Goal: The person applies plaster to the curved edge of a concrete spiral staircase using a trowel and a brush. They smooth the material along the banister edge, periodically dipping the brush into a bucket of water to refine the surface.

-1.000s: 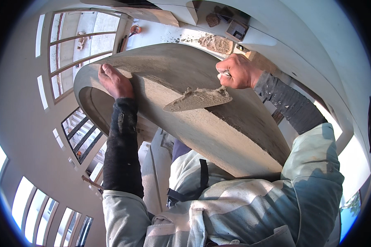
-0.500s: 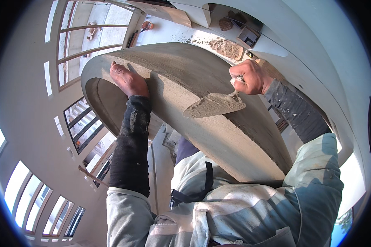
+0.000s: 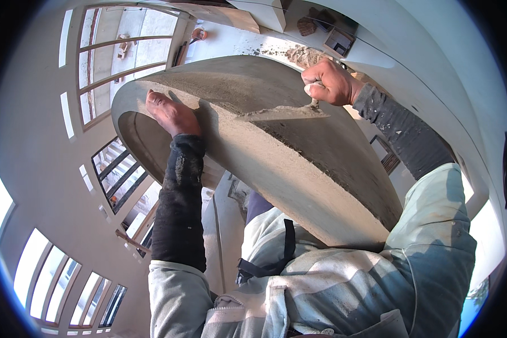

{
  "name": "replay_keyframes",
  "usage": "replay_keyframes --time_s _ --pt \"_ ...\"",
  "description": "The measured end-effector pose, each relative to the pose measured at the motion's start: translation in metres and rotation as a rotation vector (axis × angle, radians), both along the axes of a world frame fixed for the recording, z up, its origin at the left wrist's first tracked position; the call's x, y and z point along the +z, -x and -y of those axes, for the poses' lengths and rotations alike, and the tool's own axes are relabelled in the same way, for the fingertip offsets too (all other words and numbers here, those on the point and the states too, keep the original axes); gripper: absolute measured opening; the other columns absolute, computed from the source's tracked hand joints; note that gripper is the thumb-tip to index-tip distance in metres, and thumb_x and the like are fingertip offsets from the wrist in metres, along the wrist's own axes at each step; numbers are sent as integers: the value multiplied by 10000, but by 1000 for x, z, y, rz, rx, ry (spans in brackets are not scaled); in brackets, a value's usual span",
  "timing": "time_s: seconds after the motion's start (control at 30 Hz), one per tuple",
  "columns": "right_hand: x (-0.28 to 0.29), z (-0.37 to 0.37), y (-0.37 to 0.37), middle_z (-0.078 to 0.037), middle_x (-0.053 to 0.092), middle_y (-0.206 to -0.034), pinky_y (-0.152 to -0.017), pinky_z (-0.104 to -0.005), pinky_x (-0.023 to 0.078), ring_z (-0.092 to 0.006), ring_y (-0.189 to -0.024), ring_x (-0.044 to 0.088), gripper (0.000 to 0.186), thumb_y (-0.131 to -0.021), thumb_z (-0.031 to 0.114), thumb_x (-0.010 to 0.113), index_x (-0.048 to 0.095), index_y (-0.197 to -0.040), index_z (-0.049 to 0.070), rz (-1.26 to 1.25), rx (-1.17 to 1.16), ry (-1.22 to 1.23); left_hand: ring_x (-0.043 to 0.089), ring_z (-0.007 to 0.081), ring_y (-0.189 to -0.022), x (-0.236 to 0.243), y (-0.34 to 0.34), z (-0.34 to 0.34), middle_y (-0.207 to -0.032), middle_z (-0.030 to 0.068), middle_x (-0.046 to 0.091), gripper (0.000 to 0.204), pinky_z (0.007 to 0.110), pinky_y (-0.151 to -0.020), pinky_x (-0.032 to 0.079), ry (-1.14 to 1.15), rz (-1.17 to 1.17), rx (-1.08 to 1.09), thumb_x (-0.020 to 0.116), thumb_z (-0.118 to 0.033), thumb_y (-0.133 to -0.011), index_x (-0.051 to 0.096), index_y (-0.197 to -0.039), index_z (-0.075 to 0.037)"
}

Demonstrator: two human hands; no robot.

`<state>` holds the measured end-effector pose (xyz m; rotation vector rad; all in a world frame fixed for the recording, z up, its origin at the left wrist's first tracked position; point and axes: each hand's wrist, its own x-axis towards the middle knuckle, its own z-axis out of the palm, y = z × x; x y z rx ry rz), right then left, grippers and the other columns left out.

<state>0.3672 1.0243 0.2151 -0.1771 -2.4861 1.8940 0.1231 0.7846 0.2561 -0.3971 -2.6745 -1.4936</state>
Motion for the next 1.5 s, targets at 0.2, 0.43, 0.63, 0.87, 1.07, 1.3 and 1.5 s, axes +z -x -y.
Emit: replay_keyframes --time_s 0.2,0.43,0.63,0.87,1.07,1.3,1.5 --pt "11 9 -11 -116 392 -491 -493 -389 366 -273 -463 426 280 -705 209 569 412 -575 17 -45 48 -120 456 277 -1177 2 -2 -7 -1274 217 469 598 367 -1054 305 2 27 5 288 -455 -1020 414 -1286 66" --pt "-45 9 27 -124 478 -484 -528 -422 414 -265 -470 494 312 -738 258 541 461 -537 34 322 -70 -441 470 373 -1065 -3 9 3 -1126 254 494 560 419 -963 350 238 -88 -61 270 -426 -1025 474 -1148 82" --pt "-12 2 -3 -97 424 -493 -510 -404 362 -239 -463 399 333 -766 260 569 416 -572 37 197 -169 -221 455 406 -1088 -4 9 -1 -1115 282 503 612 449 -972 332 357 -195 -61 234 -450 -1020 495 -1120 94" --pt "-8 43 -41 -110 550 -555 -507 -419 442 -296 -510 566 268 -752 262 602 490 -601 71 216 -352 -376 459 420 -1094 3 14 -1 -1154 319 498 669 465 -990 320 401 -106 -36 265 -479 -1004 508 -1154 126" --pt "-20 55 -68 -91 525 -554 -486 -403 434 -291 -501 548 251 -717 244 621 473 -608 73 -41 -400 -391 484 417 -1096 5 14 -6 -1167 325 516 676 451 -985 341 306 0 -26 292 -483 -1001 519 -1168 131" --pt "1 55 -162 -82 475 -521 -462 -392 393 -261 -470 492 235 -687 173 627 438 -595 69 16 -343 -333 526 439 -1061 -8 23 5 -1140 339 556 697 452 -946 389 494 -183 -17 291 -496 -996 531 -1172 134" --pt "45 36 -258 -107 478 -524 -481 -387 393 -268 -475 489 213 -694 173 627 473 -611 51 144 -333 -309 540 428 -1022 -25 42 15 -1127 329 568 638 479 -925 391 563 -313 -177 312 -461 -995 564 -1072 120"
